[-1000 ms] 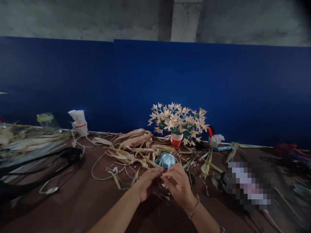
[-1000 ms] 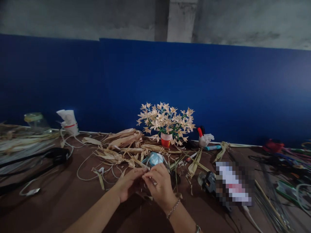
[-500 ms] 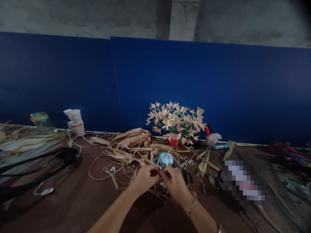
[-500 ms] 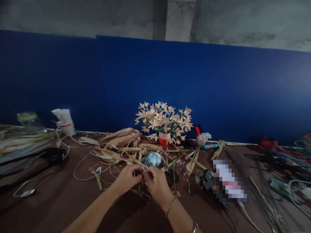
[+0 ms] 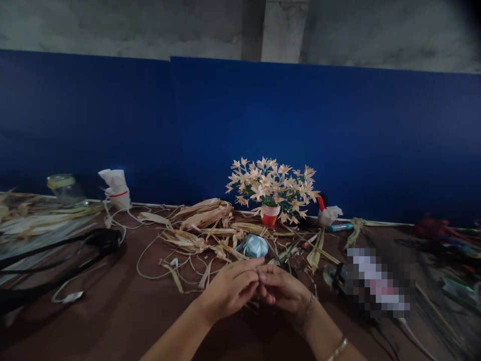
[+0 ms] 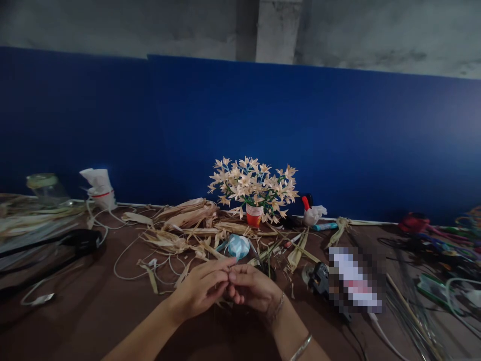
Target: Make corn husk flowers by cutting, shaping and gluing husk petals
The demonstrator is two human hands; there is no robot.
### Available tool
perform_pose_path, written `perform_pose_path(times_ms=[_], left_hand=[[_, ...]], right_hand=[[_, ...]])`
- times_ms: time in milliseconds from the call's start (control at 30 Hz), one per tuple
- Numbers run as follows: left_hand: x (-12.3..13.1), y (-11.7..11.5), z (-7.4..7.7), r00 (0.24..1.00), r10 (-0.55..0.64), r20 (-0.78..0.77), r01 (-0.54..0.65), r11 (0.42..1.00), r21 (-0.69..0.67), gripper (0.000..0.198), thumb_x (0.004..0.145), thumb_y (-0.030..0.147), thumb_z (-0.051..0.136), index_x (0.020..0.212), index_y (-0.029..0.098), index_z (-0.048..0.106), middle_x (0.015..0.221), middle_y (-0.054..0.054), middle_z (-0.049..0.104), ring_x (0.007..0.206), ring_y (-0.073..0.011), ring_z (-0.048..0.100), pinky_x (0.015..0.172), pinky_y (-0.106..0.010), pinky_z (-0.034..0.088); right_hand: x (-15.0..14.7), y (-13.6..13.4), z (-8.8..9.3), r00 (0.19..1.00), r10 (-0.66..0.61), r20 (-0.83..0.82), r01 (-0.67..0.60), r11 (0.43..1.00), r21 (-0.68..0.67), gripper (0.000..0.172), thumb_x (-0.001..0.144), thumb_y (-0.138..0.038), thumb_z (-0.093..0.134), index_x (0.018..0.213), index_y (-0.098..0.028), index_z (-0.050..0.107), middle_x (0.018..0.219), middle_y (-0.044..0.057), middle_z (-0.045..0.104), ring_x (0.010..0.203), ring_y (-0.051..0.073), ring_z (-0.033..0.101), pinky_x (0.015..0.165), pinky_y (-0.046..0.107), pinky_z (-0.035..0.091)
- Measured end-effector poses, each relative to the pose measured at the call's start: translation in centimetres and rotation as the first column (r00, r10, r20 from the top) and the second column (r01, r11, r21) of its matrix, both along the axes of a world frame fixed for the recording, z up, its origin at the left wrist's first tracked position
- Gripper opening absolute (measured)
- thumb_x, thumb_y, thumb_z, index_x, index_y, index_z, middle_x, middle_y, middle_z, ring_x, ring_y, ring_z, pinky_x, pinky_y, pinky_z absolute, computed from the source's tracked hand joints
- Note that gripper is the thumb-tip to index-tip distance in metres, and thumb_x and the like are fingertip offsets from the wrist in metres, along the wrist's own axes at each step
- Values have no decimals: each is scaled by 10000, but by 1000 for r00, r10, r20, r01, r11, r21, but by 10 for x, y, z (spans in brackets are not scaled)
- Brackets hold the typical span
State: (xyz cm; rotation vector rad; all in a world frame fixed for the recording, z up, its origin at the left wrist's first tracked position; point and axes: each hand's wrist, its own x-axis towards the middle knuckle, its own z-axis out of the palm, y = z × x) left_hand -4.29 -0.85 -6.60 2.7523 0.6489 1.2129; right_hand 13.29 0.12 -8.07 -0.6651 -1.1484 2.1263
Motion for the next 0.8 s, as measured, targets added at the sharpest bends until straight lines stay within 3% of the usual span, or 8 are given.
perform_pose_path(times_ms=[133,300,400,567,633,700,800], left_hand=[[3,-2,1,998,25,52,-18,991,-132,181,795,102,430,908,189,542,928,-74,627,870,-132,569,806,-244,439],[6,-3,0,991,47,123,-11,960,-279,152,796,136,426,826,191,565,1021,-93,606,928,-157,563,827,-262,425],[7,-3,-4,990,42,131,0,951,-309,159,798,134,418,819,191,565,933,-82,631,868,-149,576,800,-255,432],[8,3,-9,979,150,139,-98,941,-322,154,802,153,411,804,187,561,883,-78,627,858,-153,566,791,-250,424],[8,5,-9,971,204,123,-148,922,-358,153,798,158,410,807,189,560,867,-67,625,819,-146,570,758,-238,427],[8,8,-9,963,252,95,-196,898,-393,150,788,155,416,806,188,562,824,-53,625,765,-141,570,710,-229,427],[7,9,-9,952,302,58,-250,870,-426,144,763,147,436,796,185,571,768,-40,624,716,-145,565,669,-231,417]], right_hand=[[1,1,1,998,-56,26,55,998,27,234,698,-308,649,683,-89,569,524,-11,584,376,26,493,366,111,321],[-1,-1,6,996,-68,49,67,998,23,253,698,-329,645,678,-85,582,515,-19,568,371,20,480,362,111,305],[-3,-2,8,993,-83,83,84,996,-5,274,674,-344,661,663,-82,580,500,-21,559,366,15,467,362,108,301],[-10,1,6,943,-295,155,282,954,99,295,635,-364,681,623,-123,512,515,-28,565,408,39,492,405,133,344],[-12,2,6,890,-396,227,353,912,211,289,626,-377,674,653,-141,509,500,-35,564,419,64,503,424,163,371],[-13,2,8,814,-506,287,367,830,421,235,642,-352,648,693,-145,550,529,-22,584,472,93,528,468,197,406],[-11,-1,12,685,-669,288,249,587,770,96,684,-235,586,714,-149,616,634,15,631,580,121,554,553,222,428]])
